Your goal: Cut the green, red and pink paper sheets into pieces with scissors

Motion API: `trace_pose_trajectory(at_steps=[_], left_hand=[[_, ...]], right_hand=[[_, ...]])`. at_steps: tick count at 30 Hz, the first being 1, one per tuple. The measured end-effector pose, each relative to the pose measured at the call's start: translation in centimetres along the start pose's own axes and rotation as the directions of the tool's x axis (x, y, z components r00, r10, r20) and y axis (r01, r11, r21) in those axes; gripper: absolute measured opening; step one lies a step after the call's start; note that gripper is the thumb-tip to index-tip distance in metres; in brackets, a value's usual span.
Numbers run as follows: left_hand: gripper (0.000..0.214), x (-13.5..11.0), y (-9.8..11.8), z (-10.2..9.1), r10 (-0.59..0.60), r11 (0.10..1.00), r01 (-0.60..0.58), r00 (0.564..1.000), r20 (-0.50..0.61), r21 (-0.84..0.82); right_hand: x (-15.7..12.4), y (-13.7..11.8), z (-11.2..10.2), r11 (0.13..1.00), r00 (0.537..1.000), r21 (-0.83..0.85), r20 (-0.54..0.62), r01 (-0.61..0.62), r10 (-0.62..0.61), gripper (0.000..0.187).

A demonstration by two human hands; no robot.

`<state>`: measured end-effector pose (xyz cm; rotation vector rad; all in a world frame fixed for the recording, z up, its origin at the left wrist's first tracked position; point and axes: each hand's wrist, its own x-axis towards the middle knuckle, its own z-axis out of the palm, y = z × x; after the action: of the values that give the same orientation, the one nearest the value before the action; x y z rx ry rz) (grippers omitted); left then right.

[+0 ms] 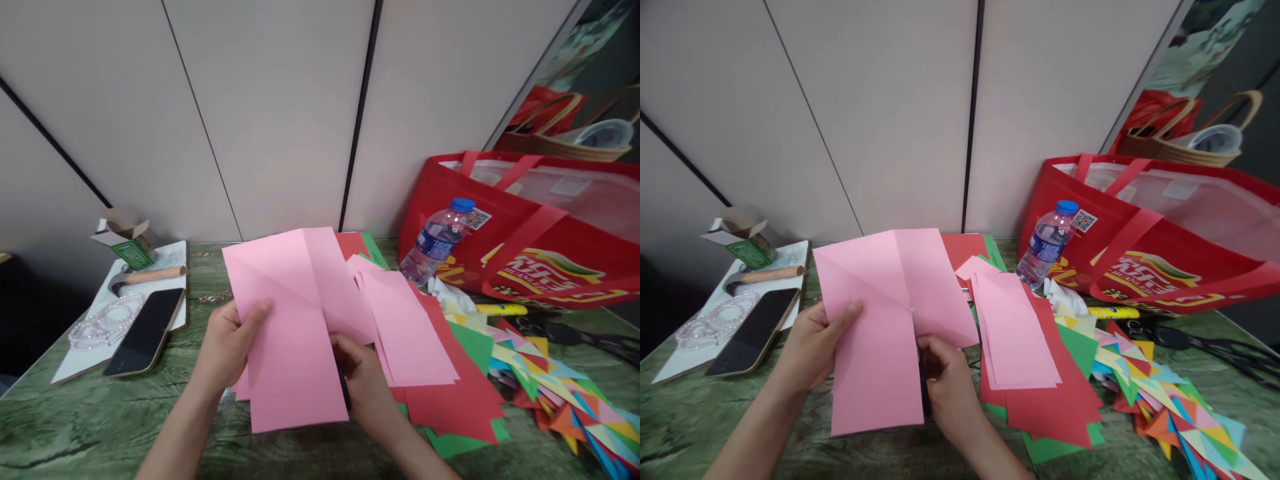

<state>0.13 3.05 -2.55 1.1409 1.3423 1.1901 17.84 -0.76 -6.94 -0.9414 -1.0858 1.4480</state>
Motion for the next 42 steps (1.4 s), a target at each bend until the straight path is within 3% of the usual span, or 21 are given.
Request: trace_pose_trajectory(at_steps=[6, 14, 32, 42], left_hand=[[0.027, -0.3, 0.5, 0.1, -0.026, 0.988, 0.021, 0.999, 0.03, 0.155], [0.029, -0.5, 1.0, 0.2, -0.08, 0.981, 0.065, 0.994, 0.077, 0.184], [0.032, -0.5, 0.7, 0.1, 0.051, 0.94, -0.062, 0.998, 0.042, 0.335], [0.031, -0.9, 1.6, 0.4, 0.102, 0.911, -0.098, 0.995, 0.011, 0.4]], right_hand=[[0.0, 0.0, 0.3, 0.998, 1.0, 0.058, 0.031, 0.006, -0.007, 0.028], [0.2, 0.5, 0.1, 0.996, 0.996, -0.021, -0.02, 0.091, -0.091, 0.033], [0.2, 0.4, 0.2, 0.993, 0.999, 0.111, 0.003, 0.044, -0.044, 0.03], [0.1, 0.2, 0.3, 0.996, 0.999, 0.08, 0.023, 0.025, -0.027, 0.025]])
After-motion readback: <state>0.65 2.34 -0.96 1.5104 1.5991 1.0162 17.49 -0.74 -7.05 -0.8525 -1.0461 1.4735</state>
